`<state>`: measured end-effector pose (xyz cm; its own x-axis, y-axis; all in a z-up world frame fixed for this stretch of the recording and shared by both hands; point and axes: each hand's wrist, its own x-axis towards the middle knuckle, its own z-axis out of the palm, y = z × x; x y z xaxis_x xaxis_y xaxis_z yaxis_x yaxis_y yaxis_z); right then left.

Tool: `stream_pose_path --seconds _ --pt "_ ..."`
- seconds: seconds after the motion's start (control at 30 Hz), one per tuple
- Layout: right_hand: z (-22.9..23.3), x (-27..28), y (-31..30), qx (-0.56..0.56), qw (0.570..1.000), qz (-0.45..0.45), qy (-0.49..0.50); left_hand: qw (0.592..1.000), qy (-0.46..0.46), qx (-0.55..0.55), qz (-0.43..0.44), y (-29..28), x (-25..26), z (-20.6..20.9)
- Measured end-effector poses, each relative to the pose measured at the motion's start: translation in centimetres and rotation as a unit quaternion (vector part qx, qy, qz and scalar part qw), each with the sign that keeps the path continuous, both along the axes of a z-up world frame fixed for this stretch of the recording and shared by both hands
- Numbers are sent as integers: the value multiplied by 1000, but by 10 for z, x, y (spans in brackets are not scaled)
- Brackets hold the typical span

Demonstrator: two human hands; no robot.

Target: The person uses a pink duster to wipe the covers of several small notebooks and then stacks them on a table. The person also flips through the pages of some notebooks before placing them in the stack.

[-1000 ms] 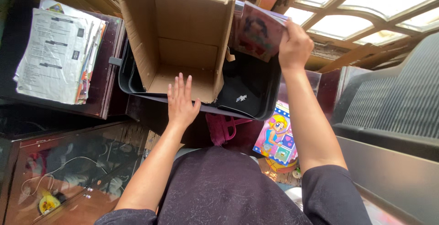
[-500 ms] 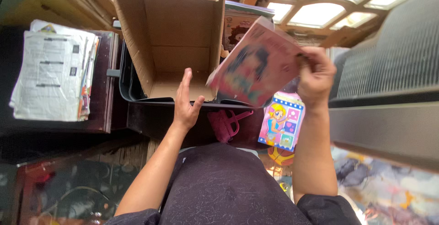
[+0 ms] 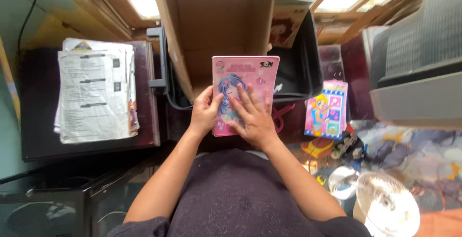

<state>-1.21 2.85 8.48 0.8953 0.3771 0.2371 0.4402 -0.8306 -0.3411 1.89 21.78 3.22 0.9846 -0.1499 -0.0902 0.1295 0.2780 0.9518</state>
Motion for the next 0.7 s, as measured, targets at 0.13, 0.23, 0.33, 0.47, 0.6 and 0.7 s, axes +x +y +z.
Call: stream_pose_path --seconds 0.13,0.23,0.33,0.47,0.6,0.7 --pt "-21 -4 -5 -58 987 -148 18 1000 7 23 0 27 -7 -14" --pt "-28 -8 -25 4 961 -276 -15 1000 1 22 -4 42 -9 -20" --pt "-32 -18 -26 101 964 -239 -58 1000 -9 1 -8 46 -9 -19" --pt "-34 -30 6 439 842 -198 244 1000 -19 7 8 38 -9 -2" --pt "-13 -37 24 448 844 -220 195 949 -174 244 96 38 -13 22" --pt "14 -43 29 342 909 -213 107 966 -159 206 -8 29 -13 28"
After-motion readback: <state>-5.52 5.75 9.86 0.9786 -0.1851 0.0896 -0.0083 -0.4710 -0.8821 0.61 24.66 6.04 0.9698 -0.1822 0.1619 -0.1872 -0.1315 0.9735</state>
